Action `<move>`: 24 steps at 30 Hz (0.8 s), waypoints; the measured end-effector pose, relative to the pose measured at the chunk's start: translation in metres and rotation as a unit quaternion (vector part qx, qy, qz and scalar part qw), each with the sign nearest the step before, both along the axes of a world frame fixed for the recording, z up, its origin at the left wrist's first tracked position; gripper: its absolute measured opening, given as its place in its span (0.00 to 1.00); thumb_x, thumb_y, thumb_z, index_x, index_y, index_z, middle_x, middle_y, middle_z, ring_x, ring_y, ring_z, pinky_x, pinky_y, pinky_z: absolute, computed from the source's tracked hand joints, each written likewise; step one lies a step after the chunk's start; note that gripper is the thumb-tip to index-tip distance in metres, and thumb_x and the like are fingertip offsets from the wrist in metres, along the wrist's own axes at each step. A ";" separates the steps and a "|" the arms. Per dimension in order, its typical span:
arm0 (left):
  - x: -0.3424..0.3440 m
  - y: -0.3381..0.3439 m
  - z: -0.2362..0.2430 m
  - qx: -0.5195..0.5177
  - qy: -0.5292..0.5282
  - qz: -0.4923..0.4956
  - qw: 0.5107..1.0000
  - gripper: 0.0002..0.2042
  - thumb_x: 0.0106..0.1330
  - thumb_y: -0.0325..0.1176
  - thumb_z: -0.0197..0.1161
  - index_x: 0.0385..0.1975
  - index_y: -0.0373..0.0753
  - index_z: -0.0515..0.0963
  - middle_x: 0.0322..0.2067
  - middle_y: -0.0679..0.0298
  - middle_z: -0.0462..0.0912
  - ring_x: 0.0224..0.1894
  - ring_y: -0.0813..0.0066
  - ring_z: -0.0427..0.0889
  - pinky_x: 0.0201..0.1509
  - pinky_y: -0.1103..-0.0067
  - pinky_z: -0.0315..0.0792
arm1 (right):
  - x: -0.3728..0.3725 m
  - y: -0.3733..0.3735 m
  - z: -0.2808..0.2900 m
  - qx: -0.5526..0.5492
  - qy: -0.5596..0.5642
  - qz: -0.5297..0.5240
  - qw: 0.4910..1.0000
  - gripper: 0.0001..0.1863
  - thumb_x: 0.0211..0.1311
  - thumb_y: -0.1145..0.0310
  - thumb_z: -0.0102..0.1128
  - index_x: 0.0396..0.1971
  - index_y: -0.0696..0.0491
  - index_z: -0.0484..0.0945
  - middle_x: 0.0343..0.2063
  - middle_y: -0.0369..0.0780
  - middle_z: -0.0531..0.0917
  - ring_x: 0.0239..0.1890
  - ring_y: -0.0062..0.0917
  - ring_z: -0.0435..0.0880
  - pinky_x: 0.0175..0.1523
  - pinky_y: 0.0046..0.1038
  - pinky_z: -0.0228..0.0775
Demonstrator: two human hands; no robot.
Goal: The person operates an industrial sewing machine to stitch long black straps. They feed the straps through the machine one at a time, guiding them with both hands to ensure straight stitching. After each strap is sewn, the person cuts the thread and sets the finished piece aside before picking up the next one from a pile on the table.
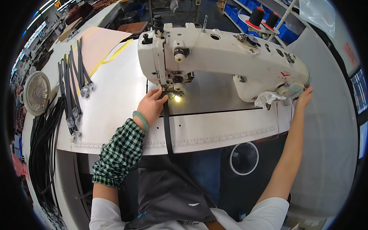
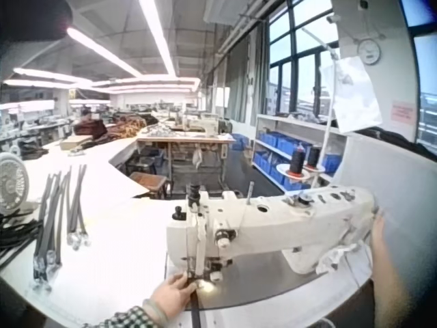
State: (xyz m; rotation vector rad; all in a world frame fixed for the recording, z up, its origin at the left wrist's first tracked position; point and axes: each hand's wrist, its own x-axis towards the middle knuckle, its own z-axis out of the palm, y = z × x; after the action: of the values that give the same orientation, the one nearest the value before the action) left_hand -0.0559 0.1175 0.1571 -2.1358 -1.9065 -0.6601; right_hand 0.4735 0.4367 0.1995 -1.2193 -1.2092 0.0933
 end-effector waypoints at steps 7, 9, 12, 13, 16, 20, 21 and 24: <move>0.000 0.010 -0.006 0.001 -0.007 -0.024 1.000 0.18 0.44 0.25 0.59 0.39 0.38 0.74 0.45 0.52 0.71 0.50 0.60 0.67 0.52 0.75 0.66 | 0.037 0.025 0.024 -0.117 -0.117 -0.021 0.986 0.27 0.62 0.50 0.36 0.43 0.61 0.70 0.39 0.48 0.76 0.42 0.35 0.75 0.46 0.30 0.64; -0.001 0.005 -0.004 -0.006 0.005 -0.021 1.000 0.17 0.44 0.24 0.59 0.38 0.37 0.75 0.45 0.52 0.72 0.50 0.60 0.68 0.52 0.75 0.66 | 0.037 0.040 0.050 -0.121 -0.216 -0.031 0.968 0.27 0.62 0.50 0.36 0.42 0.61 0.70 0.40 0.49 0.76 0.42 0.37 0.74 0.46 0.32 0.63; 0.003 0.006 -0.001 0.015 0.008 -0.026 1.000 0.16 0.44 0.22 0.57 0.37 0.39 0.75 0.43 0.57 0.73 0.48 0.64 0.70 0.48 0.76 0.70 | 0.053 0.060 0.096 -0.219 -0.342 -0.034 0.913 0.26 0.62 0.50 0.35 0.41 0.60 0.70 0.39 0.50 0.76 0.42 0.40 0.74 0.47 0.33 0.63; 0.004 0.007 -0.001 0.014 0.008 -0.026 1.000 0.16 0.44 0.22 0.57 0.37 0.39 0.75 0.43 0.58 0.72 0.48 0.65 0.69 0.48 0.76 0.70 | 0.056 0.058 0.101 -0.223 -0.321 -0.022 0.920 0.26 0.62 0.50 0.36 0.41 0.60 0.70 0.39 0.50 0.76 0.42 0.40 0.74 0.47 0.33 0.63; 0.001 -0.001 -0.003 0.006 0.023 -0.005 1.000 0.16 0.44 0.22 0.57 0.37 0.39 0.75 0.43 0.58 0.72 0.49 0.65 0.69 0.48 0.76 0.70 | 0.016 0.047 0.084 -0.228 -0.240 0.017 0.943 0.26 0.62 0.50 0.36 0.41 0.60 0.70 0.38 0.49 0.76 0.42 0.39 0.74 0.46 0.32 0.63; 0.004 0.000 -0.003 0.011 0.026 -0.010 1.000 0.16 0.44 0.22 0.58 0.36 0.39 0.75 0.44 0.57 0.71 0.49 0.65 0.69 0.48 0.76 0.70 | 0.031 0.024 0.044 -0.172 -0.100 0.030 0.980 0.27 0.63 0.49 0.35 0.42 0.61 0.69 0.36 0.46 0.77 0.43 0.35 0.74 0.45 0.31 0.63; 0.006 0.004 -0.003 0.010 0.021 -0.014 1.000 0.16 0.44 0.23 0.58 0.37 0.39 0.75 0.45 0.57 0.71 0.49 0.65 0.69 0.48 0.76 0.70 | 0.042 0.023 0.028 -0.150 -0.067 0.043 0.986 0.28 0.63 0.49 0.35 0.42 0.61 0.69 0.36 0.45 0.77 0.43 0.34 0.74 0.45 0.31 0.63; 0.004 0.002 -0.004 0.006 0.015 -0.010 1.000 0.16 0.44 0.23 0.58 0.37 0.39 0.75 0.44 0.57 0.72 0.49 0.65 0.69 0.48 0.76 0.70 | 0.021 0.013 -0.027 -0.094 0.050 0.060 0.992 0.29 0.63 0.48 0.34 0.43 0.62 0.68 0.34 0.44 0.76 0.41 0.29 0.74 0.44 0.29 0.64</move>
State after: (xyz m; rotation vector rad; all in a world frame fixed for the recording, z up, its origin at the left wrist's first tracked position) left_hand -0.0519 0.1192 0.1526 -2.1486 -1.8632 -0.6379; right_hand 0.4941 0.4502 0.1720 -1.2885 -1.2065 0.3611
